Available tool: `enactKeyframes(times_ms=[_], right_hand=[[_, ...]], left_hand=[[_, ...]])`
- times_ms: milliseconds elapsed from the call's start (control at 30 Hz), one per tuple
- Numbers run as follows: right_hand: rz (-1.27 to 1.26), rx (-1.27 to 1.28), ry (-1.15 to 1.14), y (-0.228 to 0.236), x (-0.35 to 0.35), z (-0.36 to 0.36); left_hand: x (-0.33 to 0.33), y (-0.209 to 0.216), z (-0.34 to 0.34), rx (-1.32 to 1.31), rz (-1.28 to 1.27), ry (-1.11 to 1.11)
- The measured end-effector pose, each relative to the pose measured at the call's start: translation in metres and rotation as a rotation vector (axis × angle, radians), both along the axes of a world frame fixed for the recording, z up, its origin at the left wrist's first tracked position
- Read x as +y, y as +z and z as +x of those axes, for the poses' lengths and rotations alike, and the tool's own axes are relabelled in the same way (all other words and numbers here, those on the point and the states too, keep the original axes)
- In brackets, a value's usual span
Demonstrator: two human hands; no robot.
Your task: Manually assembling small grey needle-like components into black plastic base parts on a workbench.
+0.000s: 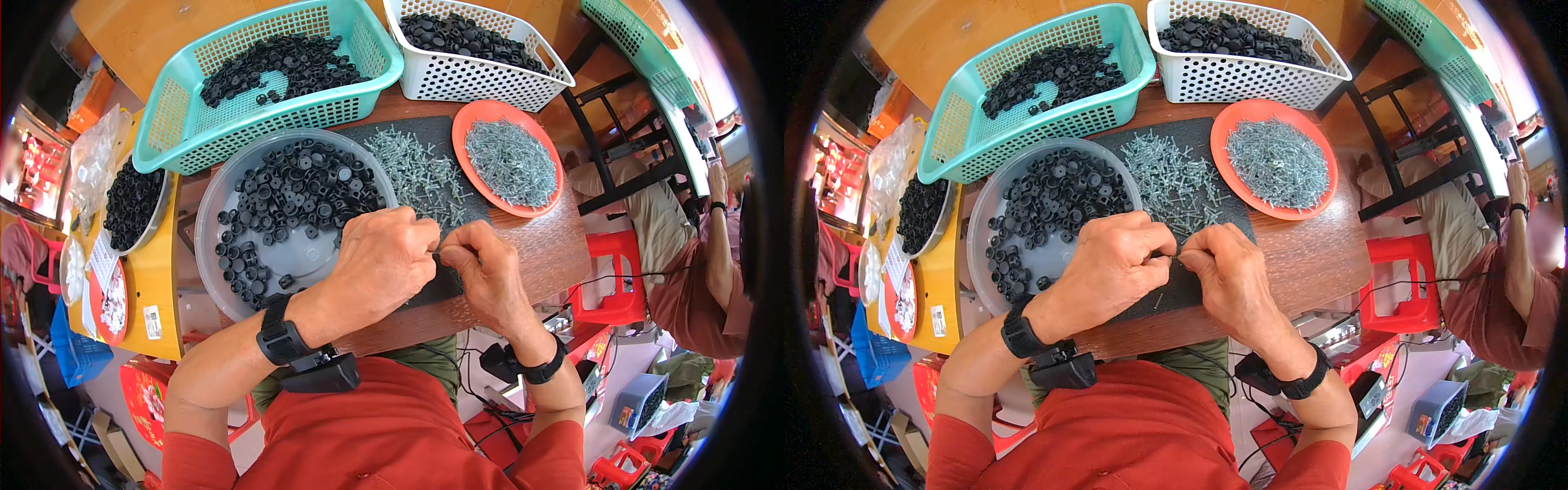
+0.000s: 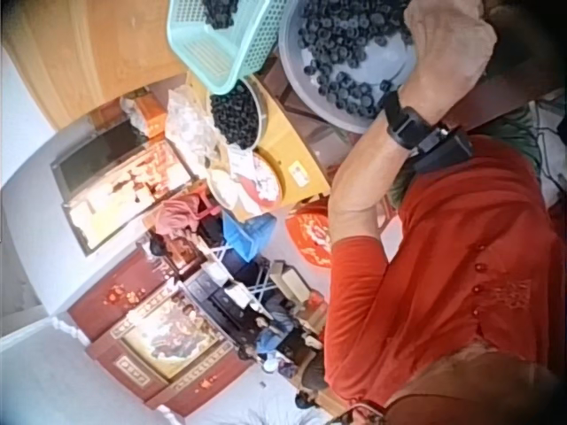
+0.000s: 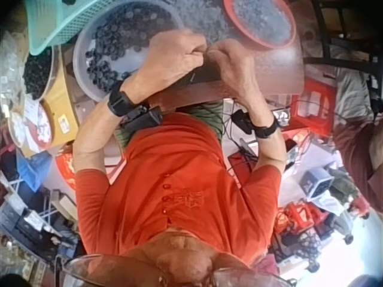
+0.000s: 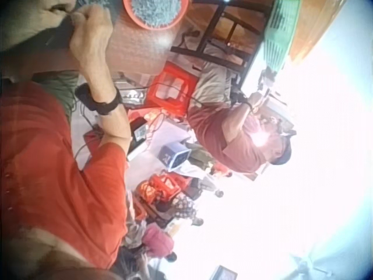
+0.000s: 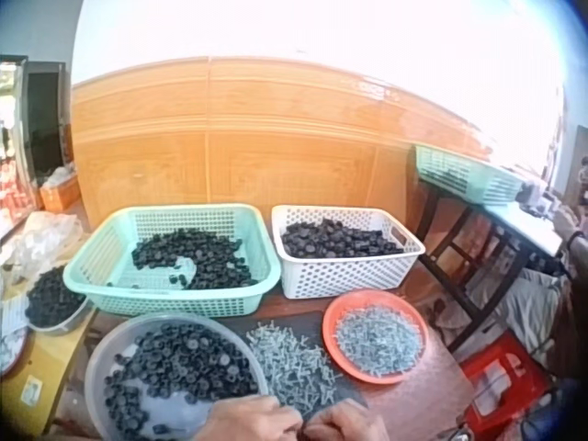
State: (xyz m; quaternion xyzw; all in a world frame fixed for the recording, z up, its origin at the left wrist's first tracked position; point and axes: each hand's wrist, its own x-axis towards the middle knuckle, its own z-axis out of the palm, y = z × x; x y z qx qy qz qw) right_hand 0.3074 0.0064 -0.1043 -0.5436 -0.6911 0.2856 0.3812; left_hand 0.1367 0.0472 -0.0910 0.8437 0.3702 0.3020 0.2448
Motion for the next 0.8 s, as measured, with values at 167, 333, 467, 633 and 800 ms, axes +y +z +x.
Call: enactKeyframes(times_ms=[167,333,467,633,800], right_hand=[[0.105,-0.022,0.011,0.012,-0.002,-0.006],[0.552,-0.174,-0.036,0.018,-0.002,-0.014],[0.734,-0.324,0.061,0.018,-0.001,-0.025],[0.919,-0.435,0.123,0.022,0.002,-0.037],[0.719,-0.236,0.132,0.021,0.0,-0.047]], left_hand=[[-0.001,0.011,-0.008,-0.092,-0.205,0.018],[-0.005,0.028,-0.026,-0.31,-0.629,0.037],[-0.014,0.034,-0.035,-0.501,-0.872,0.021],[-0.022,0.039,-0.054,-0.533,-0.957,0.088],[-0.031,0.027,-0.074,-0.758,-1.045,0.127]])
